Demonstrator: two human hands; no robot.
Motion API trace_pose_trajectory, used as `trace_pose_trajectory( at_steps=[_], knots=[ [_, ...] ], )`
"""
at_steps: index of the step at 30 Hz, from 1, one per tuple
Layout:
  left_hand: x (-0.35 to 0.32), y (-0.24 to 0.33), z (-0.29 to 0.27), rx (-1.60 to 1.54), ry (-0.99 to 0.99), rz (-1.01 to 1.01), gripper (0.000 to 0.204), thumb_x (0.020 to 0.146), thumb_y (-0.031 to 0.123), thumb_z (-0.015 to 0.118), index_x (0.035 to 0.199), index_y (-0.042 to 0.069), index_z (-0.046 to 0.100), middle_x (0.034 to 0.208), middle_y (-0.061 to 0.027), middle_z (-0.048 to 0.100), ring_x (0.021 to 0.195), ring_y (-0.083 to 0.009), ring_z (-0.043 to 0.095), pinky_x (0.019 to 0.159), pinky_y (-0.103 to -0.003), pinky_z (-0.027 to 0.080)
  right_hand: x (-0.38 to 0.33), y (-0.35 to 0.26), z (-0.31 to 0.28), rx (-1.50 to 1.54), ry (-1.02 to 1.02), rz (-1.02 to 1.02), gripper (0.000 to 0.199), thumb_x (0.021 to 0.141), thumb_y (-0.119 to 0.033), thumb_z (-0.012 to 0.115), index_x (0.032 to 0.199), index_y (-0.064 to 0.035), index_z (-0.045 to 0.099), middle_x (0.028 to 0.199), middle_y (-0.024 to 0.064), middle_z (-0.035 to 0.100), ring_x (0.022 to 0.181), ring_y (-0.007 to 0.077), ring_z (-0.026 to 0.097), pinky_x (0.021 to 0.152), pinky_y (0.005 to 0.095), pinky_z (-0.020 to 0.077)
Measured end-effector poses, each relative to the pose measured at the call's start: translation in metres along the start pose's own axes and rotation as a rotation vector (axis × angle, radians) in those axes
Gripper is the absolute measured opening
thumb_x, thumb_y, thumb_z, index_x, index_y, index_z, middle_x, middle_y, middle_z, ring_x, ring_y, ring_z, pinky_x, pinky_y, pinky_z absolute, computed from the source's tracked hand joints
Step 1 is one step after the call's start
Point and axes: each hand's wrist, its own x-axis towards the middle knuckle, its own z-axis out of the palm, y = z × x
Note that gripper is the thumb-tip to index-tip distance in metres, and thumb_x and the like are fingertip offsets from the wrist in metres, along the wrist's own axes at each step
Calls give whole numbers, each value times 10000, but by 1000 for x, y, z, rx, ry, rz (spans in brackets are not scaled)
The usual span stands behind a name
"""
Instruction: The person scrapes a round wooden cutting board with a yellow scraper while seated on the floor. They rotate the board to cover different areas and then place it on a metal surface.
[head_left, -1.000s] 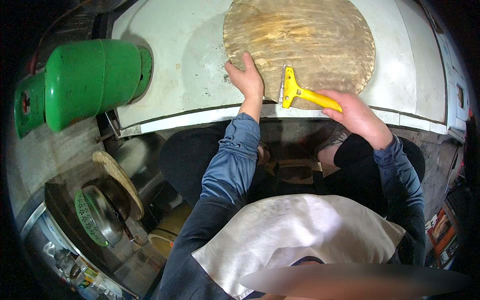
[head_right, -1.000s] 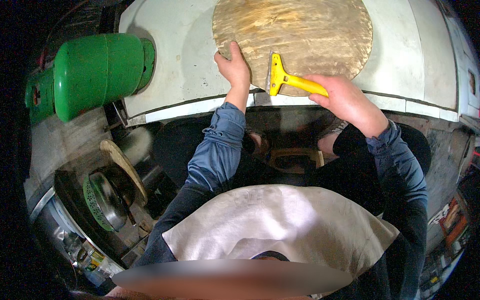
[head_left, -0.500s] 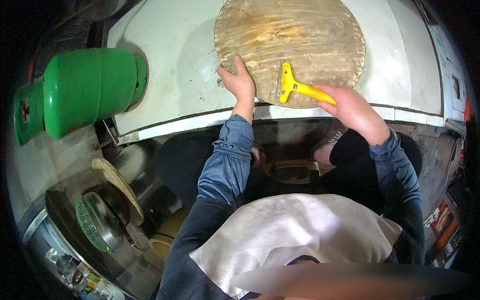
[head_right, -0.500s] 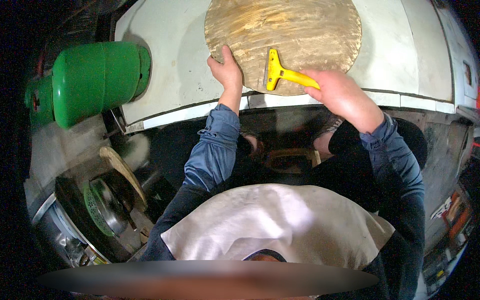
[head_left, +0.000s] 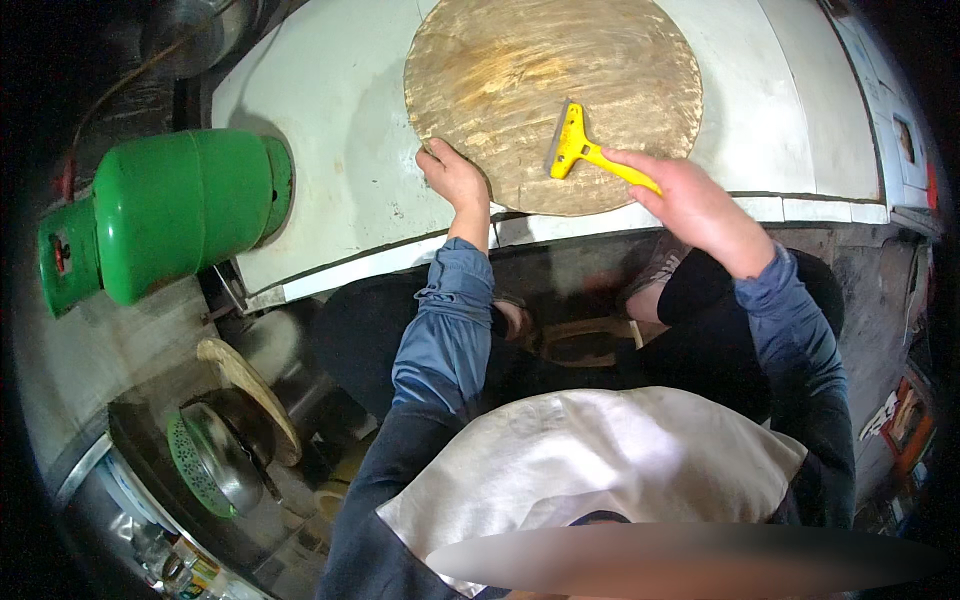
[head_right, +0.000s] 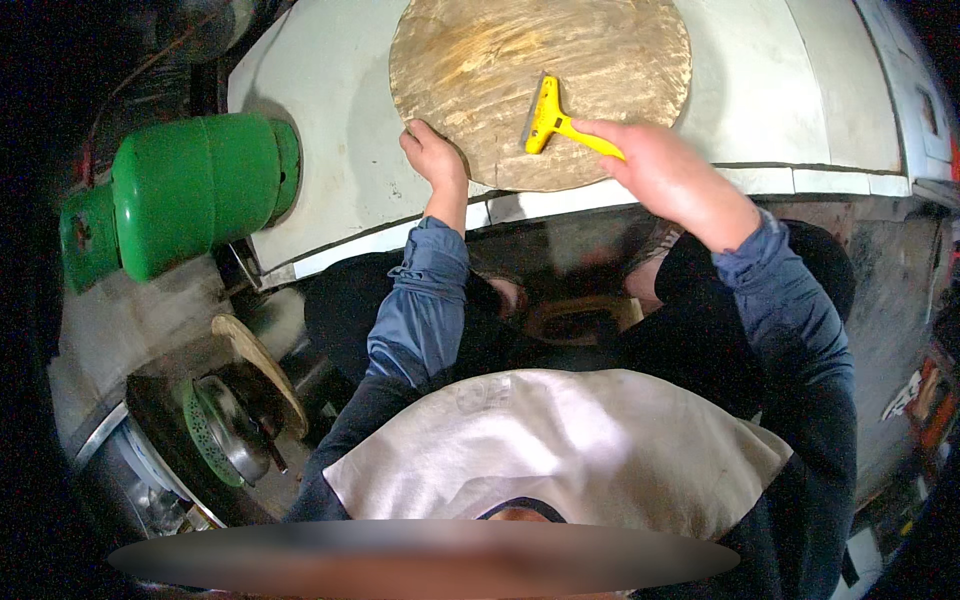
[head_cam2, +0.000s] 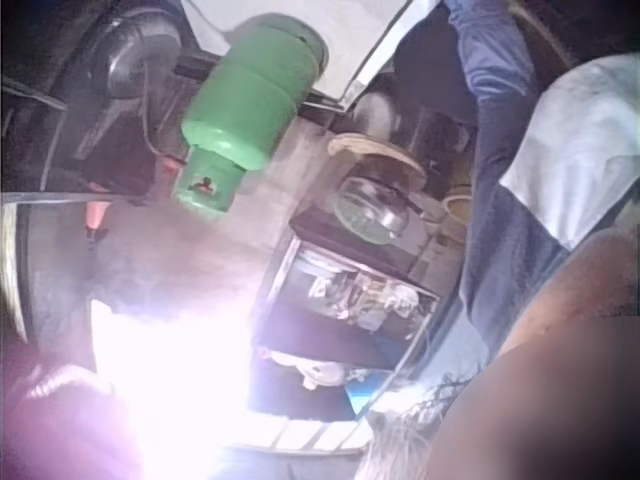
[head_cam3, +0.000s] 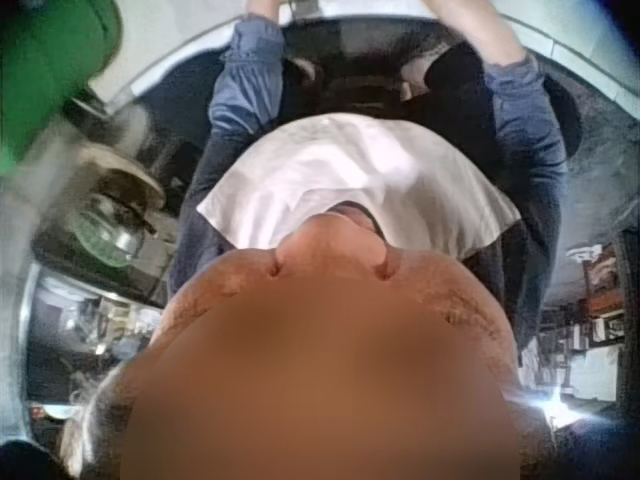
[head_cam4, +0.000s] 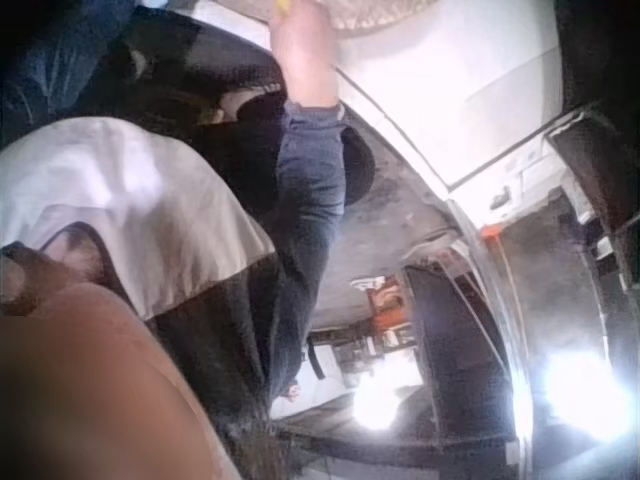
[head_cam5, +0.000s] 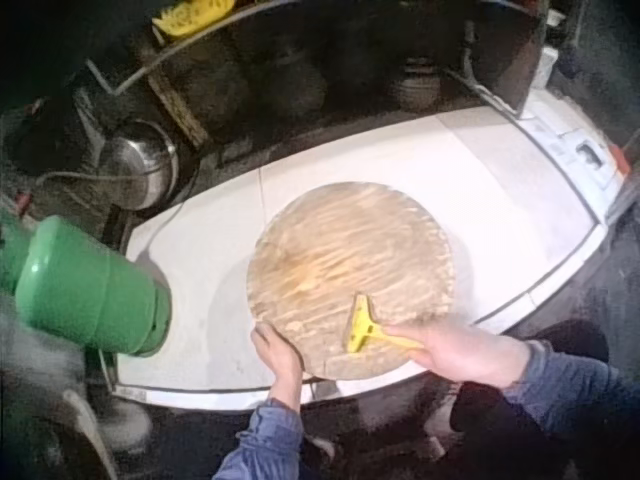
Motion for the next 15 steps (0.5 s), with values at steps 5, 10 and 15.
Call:
trace_pose_trajectory(
  at_steps=[5, 10, 15],
  knots=[
    [5, -13, 5, 84, 84, 73, 369, 913, 293, 391, 994, -62, 448, 961, -174, 522, 842, -236, 493, 776, -343, 391, -9, 16, 2, -13, 134, -138, 401, 820, -127, 543, 1216, -148, 485, 819, 182, 599, 715, 331, 575, 665, 379, 471],
    [1, -3, 7, 12, 39, 23, 383, 922, 286, 364, 1027, -75, 437, 953, -238, 544, 849, -315, 527, 773, -383, 398, -2, -6, 5, -4, 30, 21, 448, 835, -132, 536, 1267, -195, 438, 741, 175, 574, 647, 287, 557, 619, 368, 455],
    [2, -5, 3, 127, 50, 84, 370, 923, 276, 359, 1027, -69, 439, 932, -241, 539, 832, -338, 516, 768, -388, 393, -8, 12, 2, -45, 131, -146, 437, 839, -123, 543, 1262, -178, 448, 767, 163, 583, 642, 283, 545, 619, 357, 436]
  ],
)
